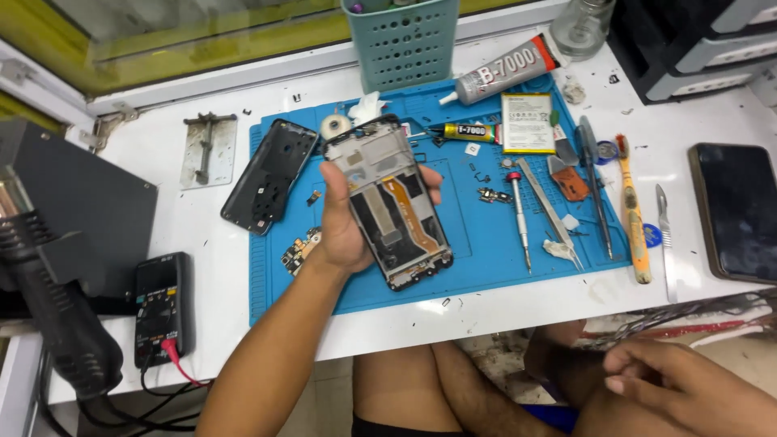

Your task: Applying liquid adhesive to the internal frame of a mobile phone using a syringe tool for repair purposes.

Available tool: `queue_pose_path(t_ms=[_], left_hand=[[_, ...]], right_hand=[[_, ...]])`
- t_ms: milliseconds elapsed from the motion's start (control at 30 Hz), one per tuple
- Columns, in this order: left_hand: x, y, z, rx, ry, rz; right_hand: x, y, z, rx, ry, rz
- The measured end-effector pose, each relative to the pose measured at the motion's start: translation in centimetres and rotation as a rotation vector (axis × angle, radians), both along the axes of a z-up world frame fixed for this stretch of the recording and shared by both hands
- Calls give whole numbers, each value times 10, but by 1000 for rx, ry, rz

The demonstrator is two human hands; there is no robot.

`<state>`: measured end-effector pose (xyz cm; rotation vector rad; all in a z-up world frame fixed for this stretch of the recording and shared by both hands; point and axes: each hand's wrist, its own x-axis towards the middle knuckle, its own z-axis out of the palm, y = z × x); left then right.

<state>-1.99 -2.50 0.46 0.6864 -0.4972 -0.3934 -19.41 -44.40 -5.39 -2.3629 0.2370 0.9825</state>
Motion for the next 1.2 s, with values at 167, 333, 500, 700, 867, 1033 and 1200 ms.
queue_pose_path(t_ms=[167,333,500,700,867,1033,1200], left_hand=[[3,-6,-10,-48,-30,-130],[1,-8,-10,-3,-35,-145],[-1,-12,-8,54,-24,-170],[-1,-16,-6,129,24,-97],[1,-20,-3,191,128,24],[5,-18,0,280,193,123],[3,-14,6,302,160,70]], right_hand=[[-13,-60,-57,107,-151,-322],[-7,-65,-57,-171,-112,-293],[-19,-27,-13,-233,-262,-287],[-20,3,18,-180,-203,-396],[-34,10,17,-160,-394,-441],[-29,20,23,-139,-367,-450],[-29,33,31,-134,-457,-431]])
